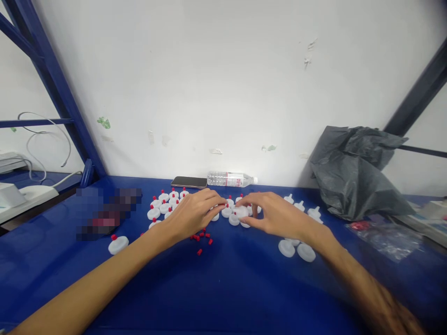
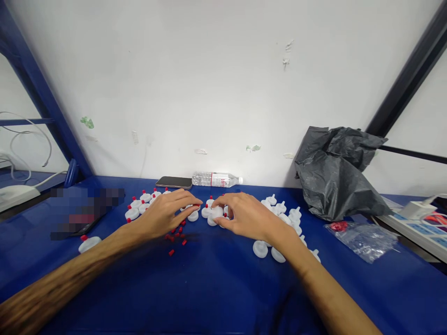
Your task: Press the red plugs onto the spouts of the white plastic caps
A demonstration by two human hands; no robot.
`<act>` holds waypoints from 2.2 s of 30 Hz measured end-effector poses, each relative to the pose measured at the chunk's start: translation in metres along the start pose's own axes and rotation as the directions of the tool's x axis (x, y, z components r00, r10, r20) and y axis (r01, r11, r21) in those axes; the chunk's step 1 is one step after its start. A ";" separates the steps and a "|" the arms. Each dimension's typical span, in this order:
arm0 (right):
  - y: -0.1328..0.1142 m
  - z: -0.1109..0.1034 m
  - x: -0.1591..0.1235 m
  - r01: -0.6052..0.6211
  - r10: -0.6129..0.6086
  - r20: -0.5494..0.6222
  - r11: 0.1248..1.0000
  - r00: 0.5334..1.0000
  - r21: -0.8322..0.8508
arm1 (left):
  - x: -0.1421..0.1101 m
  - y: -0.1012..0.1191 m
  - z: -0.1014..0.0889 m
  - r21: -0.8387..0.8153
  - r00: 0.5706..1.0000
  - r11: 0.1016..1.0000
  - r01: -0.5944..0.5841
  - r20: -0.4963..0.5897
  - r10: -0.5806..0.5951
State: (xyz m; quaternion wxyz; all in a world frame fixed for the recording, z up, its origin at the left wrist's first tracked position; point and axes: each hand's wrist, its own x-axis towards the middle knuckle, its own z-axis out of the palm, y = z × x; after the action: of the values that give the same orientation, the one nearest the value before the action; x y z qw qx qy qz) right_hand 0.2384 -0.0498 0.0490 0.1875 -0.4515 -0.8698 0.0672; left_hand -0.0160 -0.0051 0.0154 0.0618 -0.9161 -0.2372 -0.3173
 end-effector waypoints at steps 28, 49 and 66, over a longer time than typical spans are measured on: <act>-0.005 0.028 0.002 0.133 -0.131 -0.276 0.991 0.952 -0.013 | 0.000 0.006 0.007 -0.133 0.981 0.972 0.194 0.041 -0.191; -0.013 0.024 0.008 0.174 -0.261 -0.442 0.958 0.858 -0.227 | 0.016 0.010 -0.030 -0.481 0.898 0.775 0.410 0.063 -0.436; 0.005 -0.026 0.002 -0.254 0.201 -0.386 0.963 0.900 -0.091 | -0.003 -0.036 -0.028 0.384 0.811 0.886 0.262 0.411 -0.418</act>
State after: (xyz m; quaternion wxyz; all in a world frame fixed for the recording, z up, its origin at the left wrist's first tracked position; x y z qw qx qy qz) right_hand 0.2517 -0.0466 0.0713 0.3083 -0.5667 -0.7618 -0.0592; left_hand -0.0508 0.0180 0.0340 0.0848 -0.8862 -0.4534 -0.0440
